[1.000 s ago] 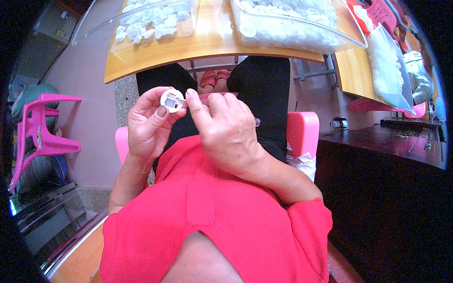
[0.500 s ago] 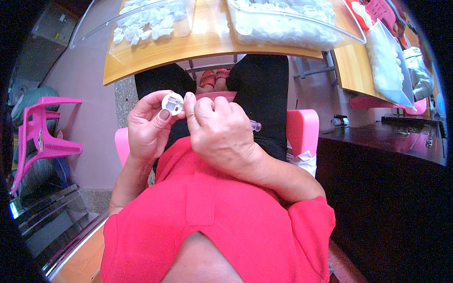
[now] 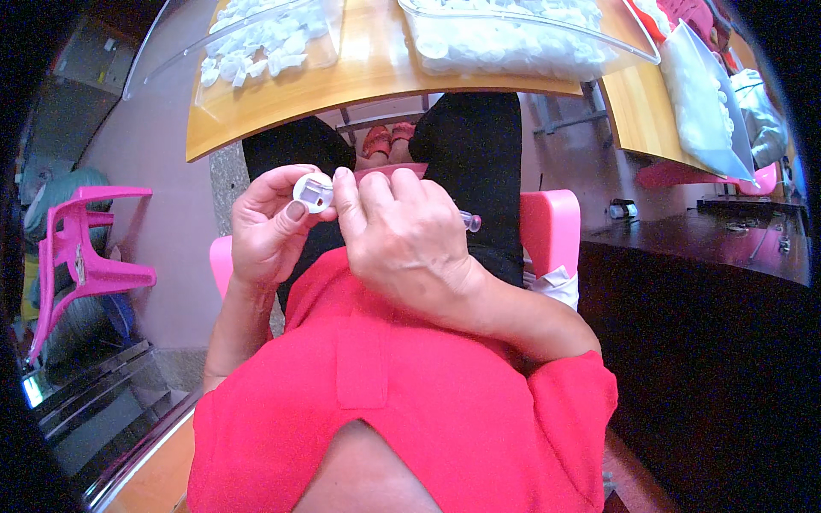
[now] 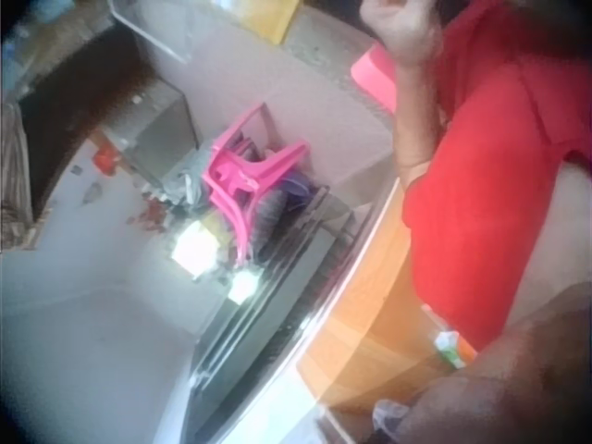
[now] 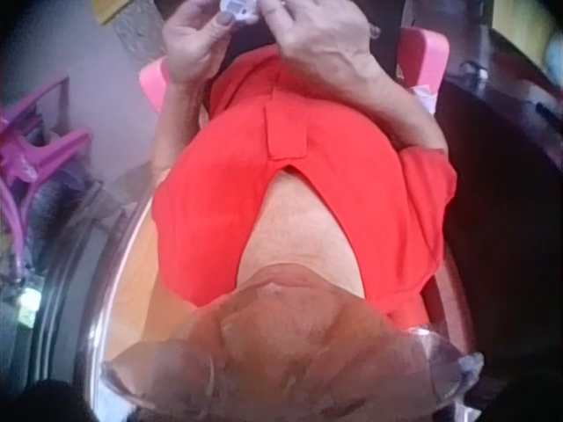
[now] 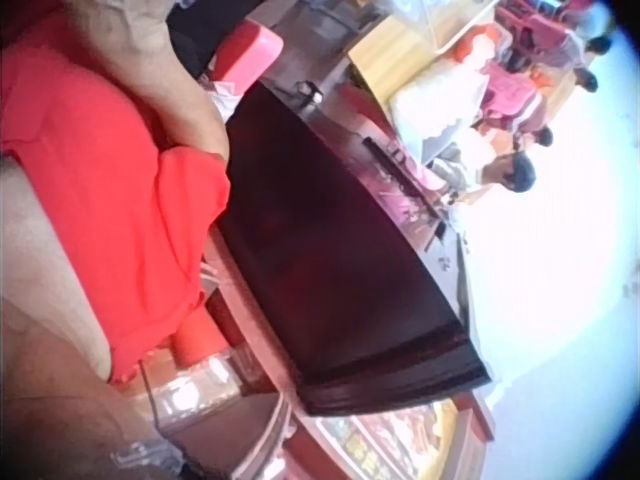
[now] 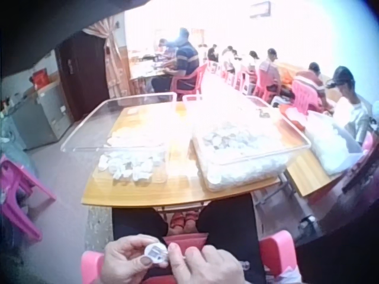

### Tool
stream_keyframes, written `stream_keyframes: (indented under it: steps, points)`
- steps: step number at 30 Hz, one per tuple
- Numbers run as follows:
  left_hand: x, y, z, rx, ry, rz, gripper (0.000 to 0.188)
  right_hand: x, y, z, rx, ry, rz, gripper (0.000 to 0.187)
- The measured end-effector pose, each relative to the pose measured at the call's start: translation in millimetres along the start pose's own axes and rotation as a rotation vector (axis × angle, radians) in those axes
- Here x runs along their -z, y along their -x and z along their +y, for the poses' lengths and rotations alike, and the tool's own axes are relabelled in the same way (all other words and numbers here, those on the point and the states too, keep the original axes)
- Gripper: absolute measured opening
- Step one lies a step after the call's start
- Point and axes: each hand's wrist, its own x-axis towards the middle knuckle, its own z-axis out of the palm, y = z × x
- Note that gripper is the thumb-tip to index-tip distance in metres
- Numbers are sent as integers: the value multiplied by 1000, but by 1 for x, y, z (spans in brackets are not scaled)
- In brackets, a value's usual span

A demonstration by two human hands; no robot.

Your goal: The person picks up a white plastic component from a tray and uses a thin metal tool to press into its center before placing it in a container and reaching for more parts.

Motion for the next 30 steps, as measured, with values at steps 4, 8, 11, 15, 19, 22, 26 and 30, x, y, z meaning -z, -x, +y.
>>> stream_keyframes:
  steps: [4,8,11,15,19,22,26,30]
  points:
    - [-2,1,2,4,45,-8,34,2,1,-2,-62,-27,54,38]
    - [-3,1,2,13,42,1,33,4,1,-3,-36,18,21,39]
    - [-3,2,1,25,26,5,33,5,2,-3,13,71,-19,38]
    - [-2,2,-1,5,-36,-28,32,5,2,-2,44,89,-36,36]
    - [-1,2,-3,-34,-128,-44,30,10,-2,3,111,41,-137,30]
    - [0,3,-6,12,-133,-29,32,8,-1,7,122,-13,-191,26]
    - [4,1,-8,4,-84,-54,38,9,-3,14,30,-186,-282,25]
    - [4,-5,-7,-42,-29,-13,43,-1,5,7,-142,-379,-111,36]
